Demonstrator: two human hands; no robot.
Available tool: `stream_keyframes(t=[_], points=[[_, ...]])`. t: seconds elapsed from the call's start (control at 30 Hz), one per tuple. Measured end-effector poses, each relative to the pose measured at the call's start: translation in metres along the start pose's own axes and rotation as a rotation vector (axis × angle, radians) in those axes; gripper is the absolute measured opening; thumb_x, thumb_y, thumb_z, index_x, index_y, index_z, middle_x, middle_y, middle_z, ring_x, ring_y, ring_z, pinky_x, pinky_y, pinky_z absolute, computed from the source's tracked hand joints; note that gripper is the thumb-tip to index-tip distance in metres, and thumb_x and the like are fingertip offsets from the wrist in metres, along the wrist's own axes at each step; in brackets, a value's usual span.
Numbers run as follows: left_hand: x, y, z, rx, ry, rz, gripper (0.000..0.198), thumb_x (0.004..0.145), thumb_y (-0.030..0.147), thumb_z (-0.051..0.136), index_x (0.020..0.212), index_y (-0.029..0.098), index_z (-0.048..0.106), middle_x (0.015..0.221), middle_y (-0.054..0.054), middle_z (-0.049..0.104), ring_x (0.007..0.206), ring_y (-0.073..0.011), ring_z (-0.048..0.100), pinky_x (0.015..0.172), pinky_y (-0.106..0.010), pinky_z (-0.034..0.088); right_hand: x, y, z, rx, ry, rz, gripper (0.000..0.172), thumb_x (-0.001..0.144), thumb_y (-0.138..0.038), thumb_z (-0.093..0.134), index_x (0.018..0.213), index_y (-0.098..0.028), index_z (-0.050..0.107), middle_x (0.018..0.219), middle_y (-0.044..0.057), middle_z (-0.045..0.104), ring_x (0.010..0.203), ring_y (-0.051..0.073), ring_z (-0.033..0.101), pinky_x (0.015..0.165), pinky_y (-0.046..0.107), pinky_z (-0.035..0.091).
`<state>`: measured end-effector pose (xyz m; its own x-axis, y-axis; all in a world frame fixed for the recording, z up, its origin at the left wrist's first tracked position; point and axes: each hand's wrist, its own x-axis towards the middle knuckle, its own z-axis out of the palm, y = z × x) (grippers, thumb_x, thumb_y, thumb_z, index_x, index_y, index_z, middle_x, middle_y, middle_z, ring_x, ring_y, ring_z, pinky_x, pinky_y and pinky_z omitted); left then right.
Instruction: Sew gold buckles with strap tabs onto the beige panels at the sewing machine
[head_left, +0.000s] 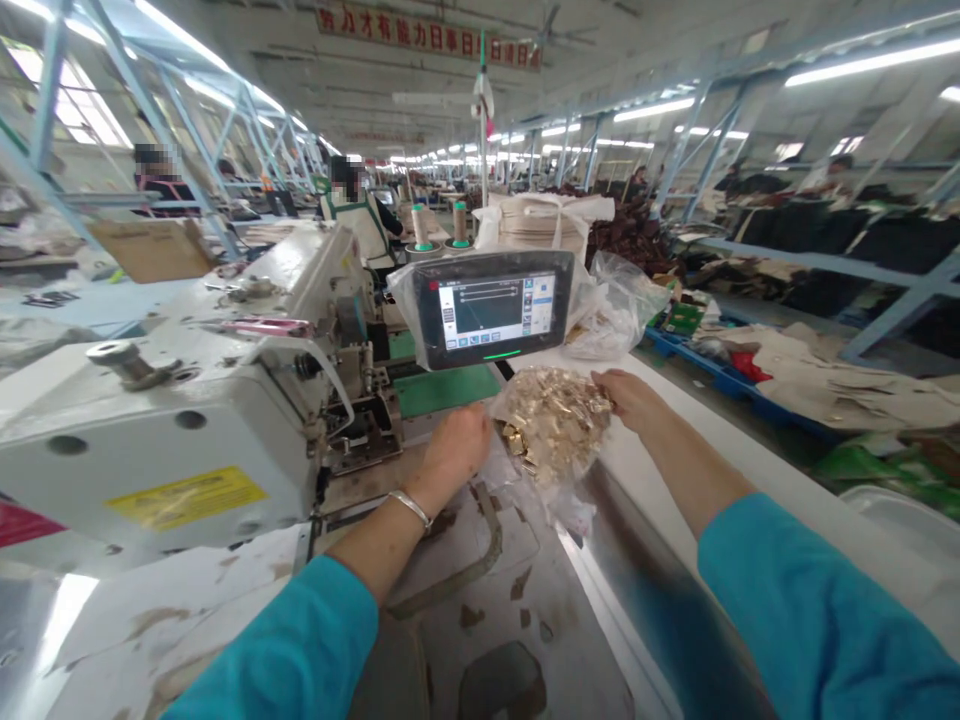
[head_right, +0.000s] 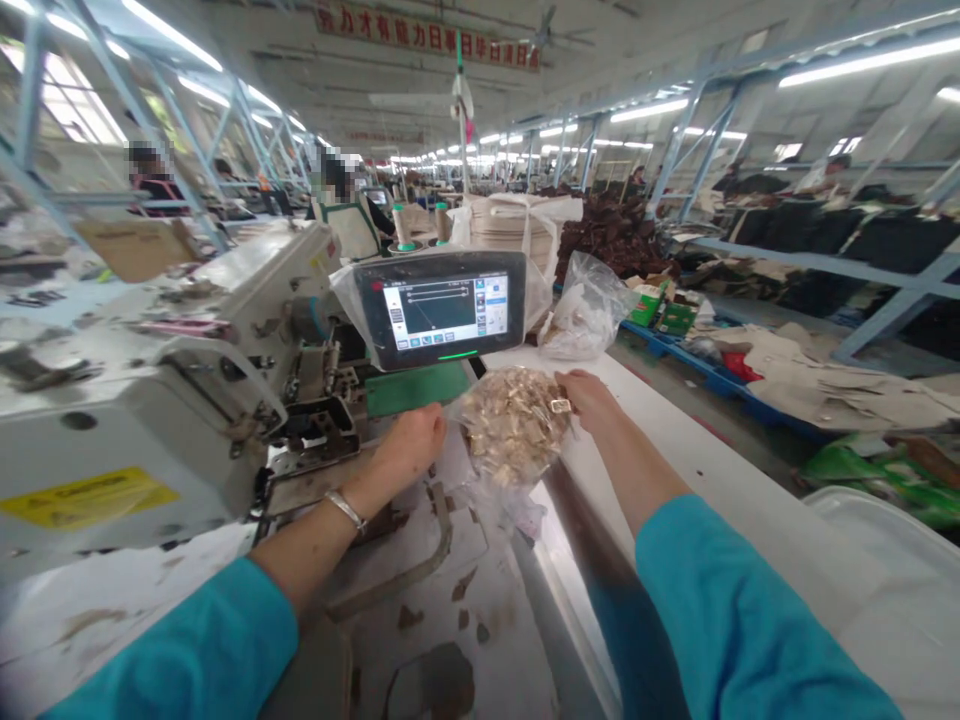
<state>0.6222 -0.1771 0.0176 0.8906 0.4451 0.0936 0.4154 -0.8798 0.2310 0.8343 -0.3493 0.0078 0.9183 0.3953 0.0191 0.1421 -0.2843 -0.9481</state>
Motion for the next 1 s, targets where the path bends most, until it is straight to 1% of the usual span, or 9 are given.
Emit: stream_keyframes(t=[0.17, 0.33, 0.43, 0.6, 0.67, 0.73, 0.83, 0.93, 1.0], points=[[0.0, -0.014, 0.007, 0.019, -0.032, -0.037, 0.03, 0.096, 0.02, 0.035, 0.103, 0.015, 0.064, 0.102, -0.014, 0.072, 0.099, -0.0228, 0.069, 0.087, -0.03, 0.05, -0.024, -0.016, 0.002, 0.013, -0.122, -0.314, 0.033, 0.079, -0.049, 0.063, 0.067, -0.02, 0.054, 0.058, -0.004, 0.049, 0.056, 0.011, 0.043, 0.052, 0.022, 0.035], [-0.003, -0.017, 0.008, 0.038, -0.041, -0.062, 0.03, 0.096, 0.022, 0.036, 0.101, 0.015, 0.065, 0.102, -0.014, 0.072, 0.099, -0.0247, 0.069, 0.088, -0.032, 0.051, -0.012, 0.002, -0.011, -0.043, 0.105, -0.151, 0.038, 0.08, -0.051, 0.058, 0.059, -0.023, 0.043, 0.048, -0.005, 0.039, 0.048, 0.012, 0.035, 0.046, 0.024, 0.029], [-0.004, -0.015, 0.008, 0.051, -0.048, -0.066, 0.031, 0.096, 0.024, 0.036, 0.101, 0.015, 0.065, 0.102, -0.014, 0.072, 0.097, -0.0253, 0.069, 0.086, -0.033, 0.052, -0.018, -0.004, -0.003, -0.073, 0.119, -0.175, 0.037, 0.08, -0.047, 0.058, 0.058, -0.022, 0.043, 0.05, -0.004, 0.04, 0.053, 0.013, 0.038, 0.049, 0.025, 0.03], [-0.005, -0.02, 0.01, 0.071, -0.076, -0.066, 0.029, 0.095, 0.021, 0.038, 0.102, 0.015, 0.065, 0.1, -0.014, 0.072, 0.096, -0.0237, 0.07, 0.086, -0.031, 0.052, -0.045, -0.035, 0.01, -0.092, -0.143, -0.503, 0.031, 0.082, -0.045, 0.057, 0.064, -0.021, 0.05, 0.06, -0.003, 0.044, 0.061, 0.012, 0.042, 0.058, 0.024, 0.033], [-0.006, -0.023, 0.01, 0.074, -0.077, -0.065, 0.031, 0.096, 0.022, 0.036, 0.101, 0.016, 0.066, 0.1, -0.014, 0.072, 0.096, -0.0237, 0.07, 0.085, -0.031, 0.052, -0.036, -0.032, 0.002, -0.001, -0.119, -0.465, 0.031, 0.082, -0.047, 0.057, 0.066, -0.021, 0.051, 0.06, -0.004, 0.044, 0.057, 0.011, 0.041, 0.056, 0.023, 0.033], [-0.008, -0.024, 0.01, 0.075, -0.069, -0.073, 0.031, 0.096, 0.023, 0.036, 0.1, 0.016, 0.066, 0.1, -0.014, 0.072, 0.095, -0.0237, 0.07, 0.084, -0.031, 0.052, -0.017, -0.019, -0.01, 0.033, 0.008, -0.351, 0.031, 0.079, -0.047, 0.059, 0.064, -0.021, 0.05, 0.056, -0.004, 0.044, 0.053, 0.011, 0.039, 0.051, 0.023, 0.03], [-0.009, -0.023, 0.01, 0.071, -0.055, -0.077, 0.029, 0.095, 0.021, 0.038, 0.1, 0.015, 0.067, 0.101, -0.014, 0.072, 0.096, -0.0233, 0.069, 0.085, -0.031, 0.052, 0.007, -0.001, -0.02, -0.096, 0.116, -0.249, 0.031, 0.08, -0.042, 0.059, 0.06, -0.021, 0.048, 0.052, -0.004, 0.045, 0.051, 0.011, 0.038, 0.049, 0.023, 0.029], [-0.008, -0.023, 0.01, 0.071, -0.056, -0.077, 0.029, 0.096, 0.022, 0.039, 0.099, 0.015, 0.067, 0.101, -0.015, 0.072, 0.095, -0.0232, 0.069, 0.086, -0.031, 0.051, -0.002, -0.009, -0.012, -0.234, 0.112, -0.31, 0.032, 0.082, -0.039, 0.058, 0.058, -0.021, 0.047, 0.051, -0.003, 0.045, 0.052, 0.012, 0.039, 0.051, 0.024, 0.029], [-0.007, -0.023, 0.011, 0.076, -0.061, -0.08, 0.029, 0.096, 0.021, 0.039, 0.1, 0.013, 0.067, 0.099, -0.016, 0.072, 0.094, -0.0238, 0.07, 0.086, -0.032, 0.051, -0.02, -0.025, -0.002, -0.274, 0.032, -0.428, 0.031, 0.083, -0.037, 0.056, 0.059, -0.021, 0.048, 0.053, -0.003, 0.044, 0.054, 0.012, 0.04, 0.053, 0.024, 0.029]])
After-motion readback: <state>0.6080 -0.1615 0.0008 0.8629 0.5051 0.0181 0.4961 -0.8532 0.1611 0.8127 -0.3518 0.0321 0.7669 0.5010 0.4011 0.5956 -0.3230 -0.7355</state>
